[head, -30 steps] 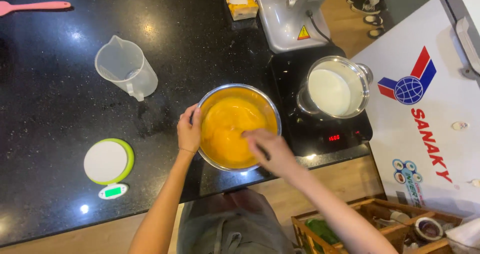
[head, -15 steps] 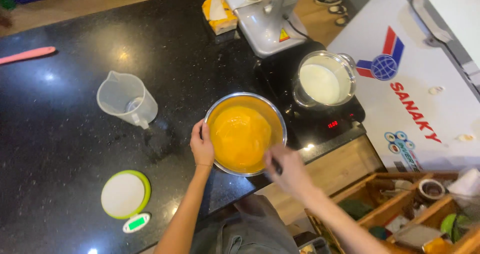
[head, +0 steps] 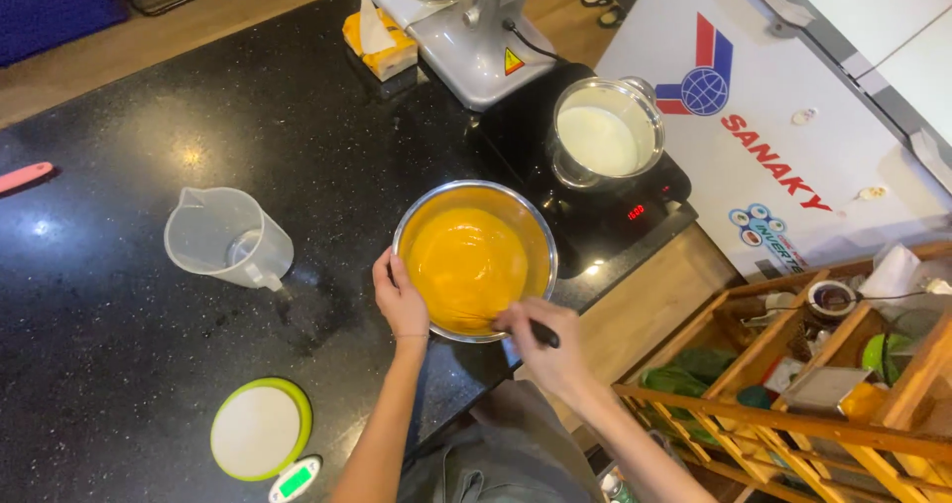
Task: Preparing cake batter by adding flour to egg yolks, whisking the mixture, and weighing liquid ingredients on a digital scale.
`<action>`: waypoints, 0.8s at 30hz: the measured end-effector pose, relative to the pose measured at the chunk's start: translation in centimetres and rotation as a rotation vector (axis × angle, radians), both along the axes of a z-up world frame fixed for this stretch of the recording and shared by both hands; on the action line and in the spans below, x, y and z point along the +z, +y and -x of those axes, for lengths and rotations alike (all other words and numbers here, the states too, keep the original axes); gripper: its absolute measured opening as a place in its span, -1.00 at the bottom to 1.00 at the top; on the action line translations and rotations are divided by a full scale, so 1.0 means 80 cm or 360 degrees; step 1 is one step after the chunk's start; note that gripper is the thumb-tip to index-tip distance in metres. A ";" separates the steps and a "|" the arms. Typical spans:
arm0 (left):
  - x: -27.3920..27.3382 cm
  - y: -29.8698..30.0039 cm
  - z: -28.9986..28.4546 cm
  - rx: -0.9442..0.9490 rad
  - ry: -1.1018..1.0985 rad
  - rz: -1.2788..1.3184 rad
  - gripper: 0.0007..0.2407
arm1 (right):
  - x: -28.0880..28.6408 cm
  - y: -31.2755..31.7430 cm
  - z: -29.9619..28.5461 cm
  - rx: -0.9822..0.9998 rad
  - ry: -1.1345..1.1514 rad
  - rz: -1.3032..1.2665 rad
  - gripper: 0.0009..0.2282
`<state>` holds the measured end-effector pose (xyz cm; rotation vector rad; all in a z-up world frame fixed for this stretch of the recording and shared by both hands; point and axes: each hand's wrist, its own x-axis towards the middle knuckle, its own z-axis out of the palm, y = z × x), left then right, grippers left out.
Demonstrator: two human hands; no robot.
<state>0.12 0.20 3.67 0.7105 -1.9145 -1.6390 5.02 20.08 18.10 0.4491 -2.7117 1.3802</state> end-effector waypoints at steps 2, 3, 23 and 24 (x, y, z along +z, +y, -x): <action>0.000 -0.001 -0.001 0.0018 -0.0001 -0.0046 -0.72 | -0.002 -0.011 0.014 0.0034 -0.0123 0.0135 -0.85; -0.003 -0.002 -0.002 0.0020 0.0005 -0.0004 -0.72 | -0.005 -0.008 0.028 0.0183 0.0034 0.0225 -0.88; 0.071 0.042 -0.016 0.0253 -0.0220 0.1410 -0.83 | -0.047 0.158 0.093 0.0722 0.0492 0.0256 -0.75; 0.088 0.062 -0.020 0.0223 -0.0169 0.1363 -0.83 | -0.041 0.166 0.097 0.0814 0.0374 0.0283 -0.78</action>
